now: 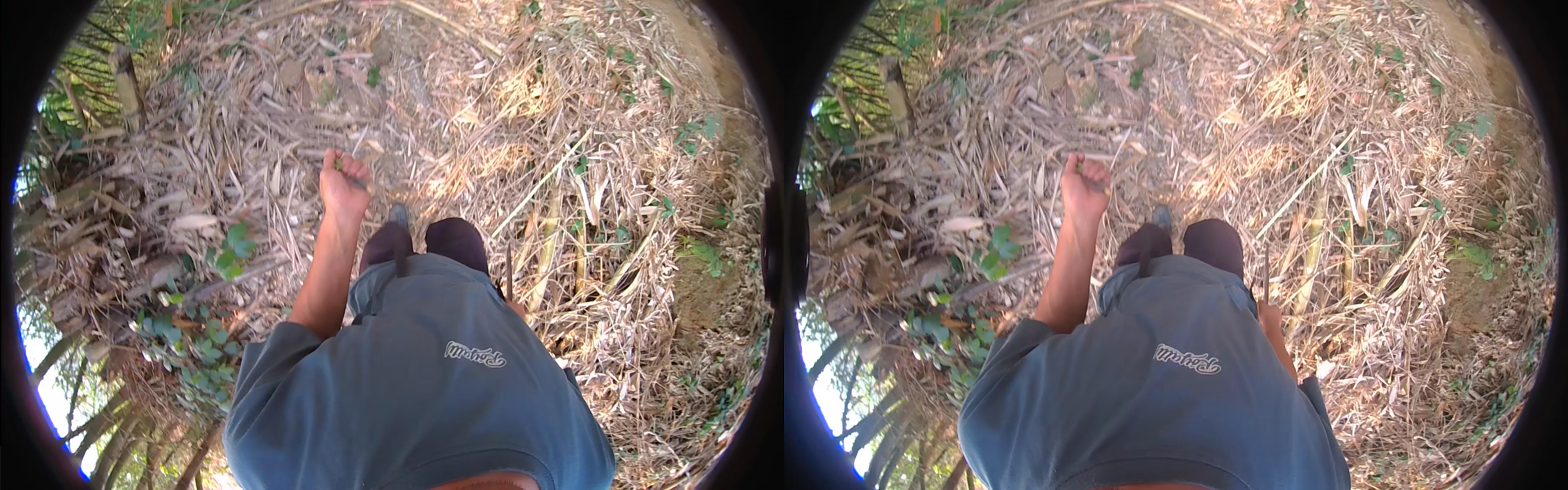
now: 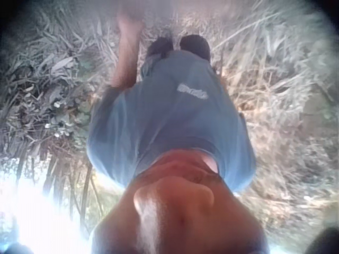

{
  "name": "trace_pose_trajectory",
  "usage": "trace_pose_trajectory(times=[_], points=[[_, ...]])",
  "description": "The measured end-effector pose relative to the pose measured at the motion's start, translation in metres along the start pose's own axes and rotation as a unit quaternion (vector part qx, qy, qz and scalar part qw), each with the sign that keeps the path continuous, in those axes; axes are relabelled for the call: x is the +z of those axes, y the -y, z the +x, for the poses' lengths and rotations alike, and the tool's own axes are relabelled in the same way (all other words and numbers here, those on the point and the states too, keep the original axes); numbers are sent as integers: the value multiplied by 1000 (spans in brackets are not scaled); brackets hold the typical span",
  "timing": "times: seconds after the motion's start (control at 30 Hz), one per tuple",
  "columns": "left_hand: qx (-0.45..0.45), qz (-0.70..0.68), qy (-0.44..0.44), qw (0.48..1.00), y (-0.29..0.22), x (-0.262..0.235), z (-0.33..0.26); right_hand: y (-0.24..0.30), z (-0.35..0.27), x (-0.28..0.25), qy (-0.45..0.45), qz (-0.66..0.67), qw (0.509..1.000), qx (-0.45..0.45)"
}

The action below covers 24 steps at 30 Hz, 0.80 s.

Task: The person uses a large knife to cut a bamboo stalk in a forest setting. They first trim the leaves from a small branch, then proceed to chop through a larger bamboo stalk, eventually severing it. The person then uses the knife to scrape the cut end of the bamboo.

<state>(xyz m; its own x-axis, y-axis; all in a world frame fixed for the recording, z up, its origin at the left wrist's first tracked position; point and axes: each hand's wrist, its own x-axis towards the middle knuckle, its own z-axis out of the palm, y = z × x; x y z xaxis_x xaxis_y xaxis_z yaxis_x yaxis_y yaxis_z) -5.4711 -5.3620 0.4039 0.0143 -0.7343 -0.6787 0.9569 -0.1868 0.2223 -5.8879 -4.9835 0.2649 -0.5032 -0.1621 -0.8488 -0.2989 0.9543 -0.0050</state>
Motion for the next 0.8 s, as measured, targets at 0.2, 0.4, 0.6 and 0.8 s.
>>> trace_pose_trajectory(times=[0.2,0.4,0.6,0.8], points=[[6,114,28,993,-18,48,38,76,24,-23,-20,28,999,-5],[-30,134,-16,990,-3,81,109,166,81,-60,-22,38,999,-1],[48,151,-8,987,27,144,246,282,185,-120,-8,16,1000,-1],[84,366,-191,907,69,186,409,429,295,-239,-45,-55,996,-51]])
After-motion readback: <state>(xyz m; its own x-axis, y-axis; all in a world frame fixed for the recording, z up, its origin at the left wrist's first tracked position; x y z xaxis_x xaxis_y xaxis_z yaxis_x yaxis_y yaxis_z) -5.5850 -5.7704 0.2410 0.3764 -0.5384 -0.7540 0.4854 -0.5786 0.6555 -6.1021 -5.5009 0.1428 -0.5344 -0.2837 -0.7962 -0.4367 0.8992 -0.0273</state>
